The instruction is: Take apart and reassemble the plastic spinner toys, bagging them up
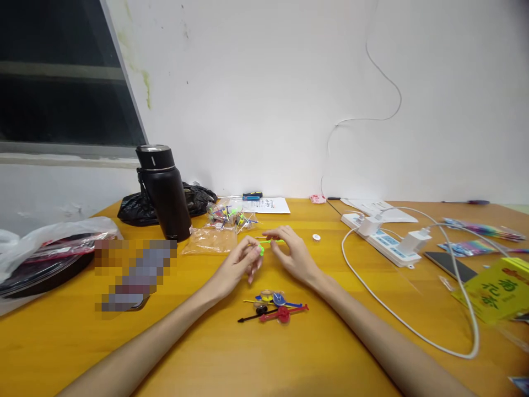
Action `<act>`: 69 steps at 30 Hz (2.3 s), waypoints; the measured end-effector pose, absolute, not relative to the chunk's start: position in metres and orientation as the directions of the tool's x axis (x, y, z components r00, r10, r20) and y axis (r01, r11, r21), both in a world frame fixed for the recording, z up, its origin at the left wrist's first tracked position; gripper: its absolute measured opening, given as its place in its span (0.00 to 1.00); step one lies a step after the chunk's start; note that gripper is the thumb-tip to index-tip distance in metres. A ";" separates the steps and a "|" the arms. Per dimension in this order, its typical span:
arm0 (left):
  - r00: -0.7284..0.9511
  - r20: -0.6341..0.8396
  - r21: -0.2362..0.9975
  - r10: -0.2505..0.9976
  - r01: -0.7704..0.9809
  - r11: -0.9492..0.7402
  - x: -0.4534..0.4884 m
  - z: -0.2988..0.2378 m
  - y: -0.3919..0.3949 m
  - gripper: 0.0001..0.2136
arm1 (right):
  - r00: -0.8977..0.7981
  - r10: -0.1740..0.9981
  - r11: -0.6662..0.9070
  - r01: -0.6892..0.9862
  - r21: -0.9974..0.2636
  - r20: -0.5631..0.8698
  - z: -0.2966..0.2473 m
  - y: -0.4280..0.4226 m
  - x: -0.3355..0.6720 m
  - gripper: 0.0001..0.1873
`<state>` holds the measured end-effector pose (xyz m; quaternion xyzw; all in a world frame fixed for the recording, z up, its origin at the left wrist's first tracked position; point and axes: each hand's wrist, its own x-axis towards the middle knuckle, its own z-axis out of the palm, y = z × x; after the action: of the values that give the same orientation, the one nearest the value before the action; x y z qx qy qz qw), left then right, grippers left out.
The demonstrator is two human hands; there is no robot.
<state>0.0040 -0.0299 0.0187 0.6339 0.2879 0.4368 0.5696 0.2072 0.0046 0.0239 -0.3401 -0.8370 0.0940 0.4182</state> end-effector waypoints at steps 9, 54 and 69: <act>0.451 0.132 0.978 0.883 -0.202 -0.044 0.002 0.014 -0.027 0.21 | -0.494 0.607 0.793 0.326 -0.515 0.622 0.043 -0.022 0.195 0.14; 0.763 0.173 0.755 0.622 0.303 -0.582 0.002 0.039 -0.055 0.12 | -0.518 0.699 0.668 0.720 -0.191 0.493 0.046 0.007 0.272 0.13; 0.695 0.237 0.804 0.679 0.252 -0.538 0.006 0.039 -0.054 0.10 | -0.558 0.708 0.695 0.656 -0.293 0.432 0.049 -0.006 0.257 0.15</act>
<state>0.0055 -0.0543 0.0387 0.8334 0.2793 0.2730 0.3911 0.2571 -0.0060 0.0490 -0.3871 -0.8812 0.0490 0.2668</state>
